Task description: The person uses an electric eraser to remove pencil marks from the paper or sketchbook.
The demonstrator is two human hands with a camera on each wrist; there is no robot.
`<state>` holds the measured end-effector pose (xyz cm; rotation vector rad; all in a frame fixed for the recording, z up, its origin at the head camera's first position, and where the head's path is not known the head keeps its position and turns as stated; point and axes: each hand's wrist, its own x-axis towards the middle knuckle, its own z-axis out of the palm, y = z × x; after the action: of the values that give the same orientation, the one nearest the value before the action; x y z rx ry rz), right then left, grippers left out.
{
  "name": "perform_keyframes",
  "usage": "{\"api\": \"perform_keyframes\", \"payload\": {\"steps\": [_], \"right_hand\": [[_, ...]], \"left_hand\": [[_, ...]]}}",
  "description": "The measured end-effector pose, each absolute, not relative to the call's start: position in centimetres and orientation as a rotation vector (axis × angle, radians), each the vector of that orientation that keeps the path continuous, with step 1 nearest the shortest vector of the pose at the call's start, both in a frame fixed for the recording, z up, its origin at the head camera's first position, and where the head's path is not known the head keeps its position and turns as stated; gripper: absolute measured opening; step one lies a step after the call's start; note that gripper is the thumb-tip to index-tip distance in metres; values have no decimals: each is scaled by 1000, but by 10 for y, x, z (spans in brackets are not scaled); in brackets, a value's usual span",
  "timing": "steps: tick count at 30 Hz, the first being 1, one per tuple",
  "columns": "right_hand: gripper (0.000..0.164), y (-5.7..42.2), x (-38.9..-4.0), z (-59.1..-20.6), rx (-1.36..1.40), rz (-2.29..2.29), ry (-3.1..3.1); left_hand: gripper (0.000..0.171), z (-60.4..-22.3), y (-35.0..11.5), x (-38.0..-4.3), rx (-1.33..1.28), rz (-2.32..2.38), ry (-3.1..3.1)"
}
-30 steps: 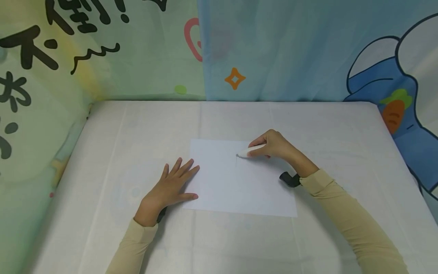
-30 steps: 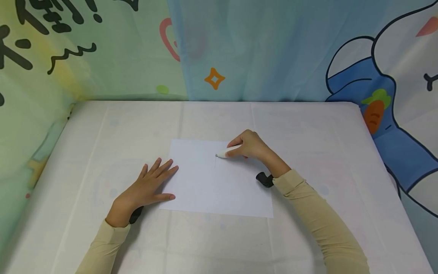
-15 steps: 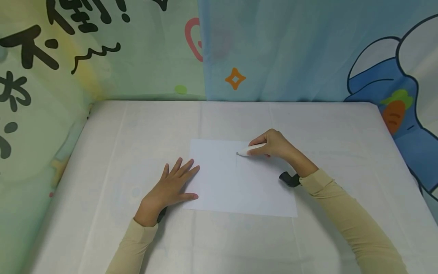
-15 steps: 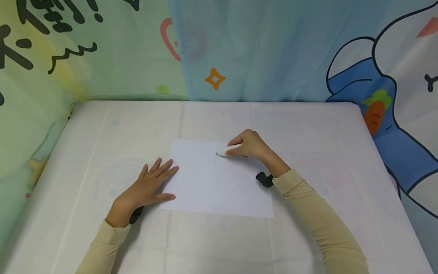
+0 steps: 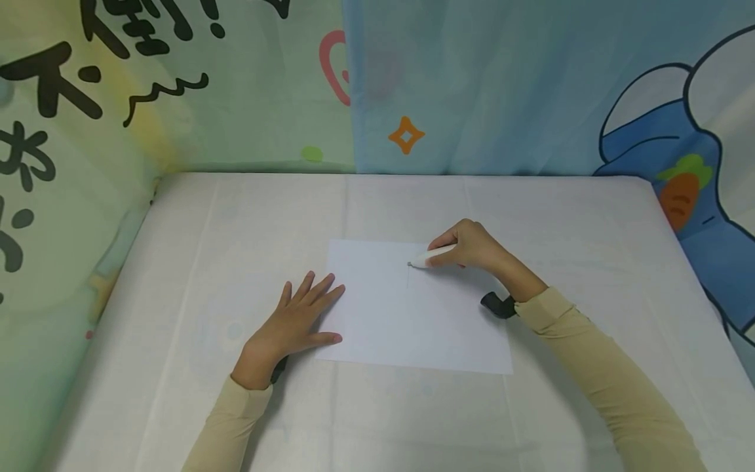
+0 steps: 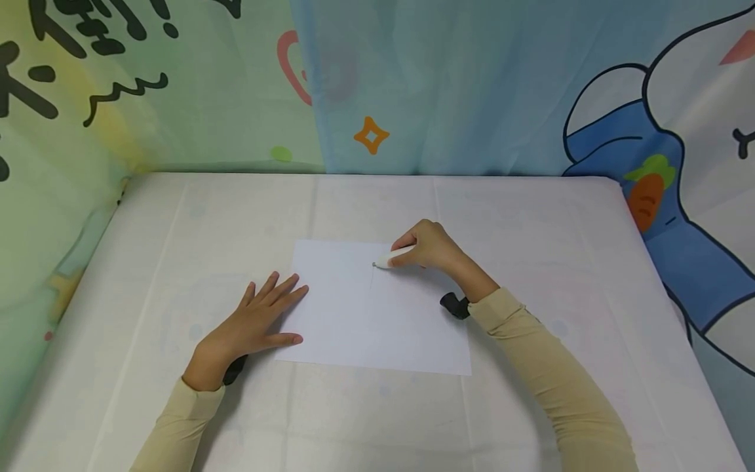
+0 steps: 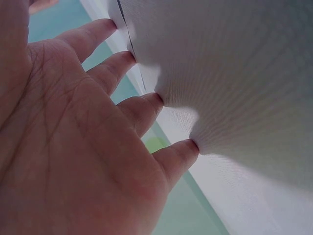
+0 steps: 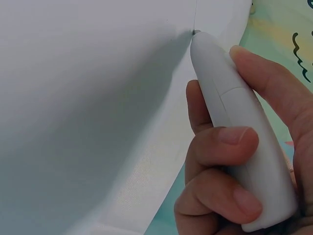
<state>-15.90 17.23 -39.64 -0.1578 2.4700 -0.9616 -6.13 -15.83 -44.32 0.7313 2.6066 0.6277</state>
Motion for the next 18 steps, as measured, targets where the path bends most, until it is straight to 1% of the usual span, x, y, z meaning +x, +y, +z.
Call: {"api": "perform_keyframes", "payload": {"steps": [18], "right_hand": [[37, 173, -159, -398, -147, -944, 2462]], "left_hand": [[81, -442, -157, -61, 735, 630, 2612]]}}
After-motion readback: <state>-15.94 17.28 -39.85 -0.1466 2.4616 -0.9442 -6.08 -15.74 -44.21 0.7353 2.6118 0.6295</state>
